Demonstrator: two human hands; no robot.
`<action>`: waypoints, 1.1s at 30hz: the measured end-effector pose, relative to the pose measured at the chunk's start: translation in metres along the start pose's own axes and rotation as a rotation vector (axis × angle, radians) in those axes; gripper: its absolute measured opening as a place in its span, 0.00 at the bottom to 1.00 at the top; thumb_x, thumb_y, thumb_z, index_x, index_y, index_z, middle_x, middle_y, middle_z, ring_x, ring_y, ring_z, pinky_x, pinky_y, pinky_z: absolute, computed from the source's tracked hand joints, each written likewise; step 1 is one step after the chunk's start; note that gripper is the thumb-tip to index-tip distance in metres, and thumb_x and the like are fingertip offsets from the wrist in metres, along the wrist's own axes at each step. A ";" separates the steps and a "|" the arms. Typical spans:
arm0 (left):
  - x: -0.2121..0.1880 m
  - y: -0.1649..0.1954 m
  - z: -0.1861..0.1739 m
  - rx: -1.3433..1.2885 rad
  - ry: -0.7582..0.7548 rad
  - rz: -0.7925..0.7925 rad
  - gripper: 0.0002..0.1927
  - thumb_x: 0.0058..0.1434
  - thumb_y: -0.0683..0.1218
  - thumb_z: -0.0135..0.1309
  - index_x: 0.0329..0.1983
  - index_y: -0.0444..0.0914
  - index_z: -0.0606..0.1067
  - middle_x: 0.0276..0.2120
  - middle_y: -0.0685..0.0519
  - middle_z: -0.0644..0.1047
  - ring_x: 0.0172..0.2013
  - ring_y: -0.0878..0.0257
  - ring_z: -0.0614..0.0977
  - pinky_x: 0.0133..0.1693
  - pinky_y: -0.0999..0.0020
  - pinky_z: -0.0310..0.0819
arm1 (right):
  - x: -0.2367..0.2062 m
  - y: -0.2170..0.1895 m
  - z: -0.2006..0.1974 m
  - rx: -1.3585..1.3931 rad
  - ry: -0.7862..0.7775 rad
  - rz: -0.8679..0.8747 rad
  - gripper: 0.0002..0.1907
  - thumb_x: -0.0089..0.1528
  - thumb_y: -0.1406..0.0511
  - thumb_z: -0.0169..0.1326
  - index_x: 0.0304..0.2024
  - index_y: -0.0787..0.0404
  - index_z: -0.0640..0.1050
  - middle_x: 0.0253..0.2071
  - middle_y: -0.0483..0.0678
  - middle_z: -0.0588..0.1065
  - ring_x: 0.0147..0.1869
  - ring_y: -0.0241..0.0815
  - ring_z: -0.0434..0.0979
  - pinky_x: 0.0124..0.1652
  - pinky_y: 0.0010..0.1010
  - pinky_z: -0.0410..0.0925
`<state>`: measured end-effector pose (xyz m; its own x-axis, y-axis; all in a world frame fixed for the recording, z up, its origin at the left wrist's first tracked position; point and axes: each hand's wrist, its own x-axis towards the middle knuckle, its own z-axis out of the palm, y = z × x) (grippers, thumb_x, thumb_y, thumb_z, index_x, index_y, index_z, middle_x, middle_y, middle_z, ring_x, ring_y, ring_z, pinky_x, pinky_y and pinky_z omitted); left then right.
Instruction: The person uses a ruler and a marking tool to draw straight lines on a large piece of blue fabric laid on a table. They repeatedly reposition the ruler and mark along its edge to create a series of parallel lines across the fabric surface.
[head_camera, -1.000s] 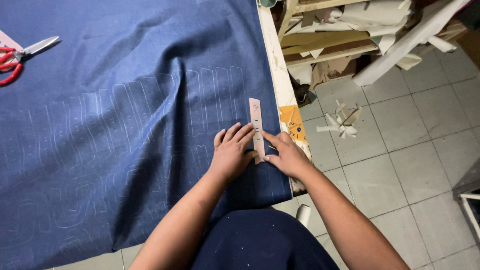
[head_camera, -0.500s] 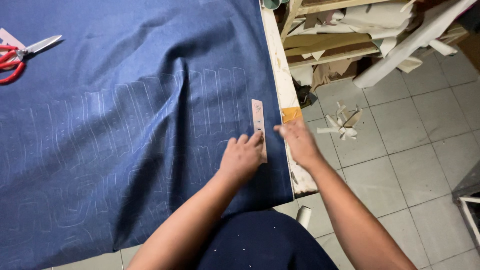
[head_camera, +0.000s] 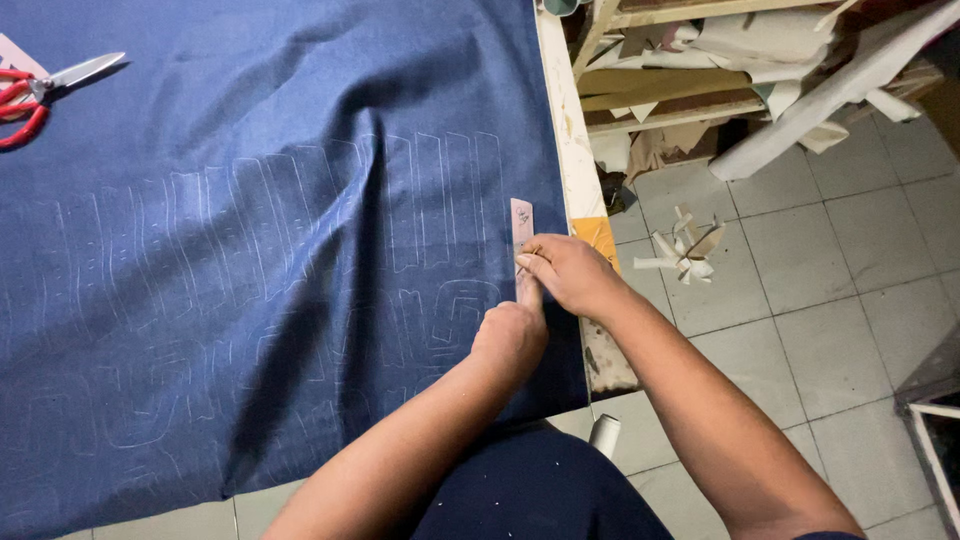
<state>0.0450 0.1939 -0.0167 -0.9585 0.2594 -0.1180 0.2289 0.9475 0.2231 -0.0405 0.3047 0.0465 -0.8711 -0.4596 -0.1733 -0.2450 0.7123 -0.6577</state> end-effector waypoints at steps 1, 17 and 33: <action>0.001 0.000 0.000 -0.049 -0.107 -0.039 0.38 0.63 0.42 0.46 0.73 0.21 0.50 0.40 0.36 0.81 0.28 0.53 0.84 0.32 0.60 0.81 | 0.000 0.000 0.001 -0.010 -0.018 0.012 0.13 0.65 0.58 0.53 0.43 0.60 0.81 0.40 0.53 0.80 0.45 0.52 0.81 0.45 0.40 0.72; 0.005 -0.013 -0.048 -0.190 -0.103 -0.053 0.10 0.62 0.42 0.51 0.47 0.39 0.72 0.76 0.43 0.53 0.39 0.48 0.81 0.36 0.53 0.83 | 0.070 -0.015 -0.014 -0.262 0.250 -0.240 0.10 0.64 0.61 0.55 0.39 0.60 0.83 0.37 0.53 0.81 0.43 0.56 0.81 0.45 0.46 0.70; 0.006 -0.028 -0.064 -0.227 -0.141 -0.041 0.17 0.58 0.42 0.58 0.51 0.41 0.70 0.77 0.46 0.52 0.42 0.46 0.83 0.38 0.51 0.83 | 0.062 -0.002 -0.024 -0.203 0.298 -0.100 0.10 0.65 0.60 0.56 0.41 0.59 0.83 0.40 0.53 0.82 0.44 0.55 0.81 0.46 0.42 0.71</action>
<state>0.0221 0.1569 0.0379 -0.9294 0.2604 -0.2616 0.1315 0.8959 0.4244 -0.1042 0.2871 0.0544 -0.9169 -0.3789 0.1252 -0.3885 0.7762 -0.4965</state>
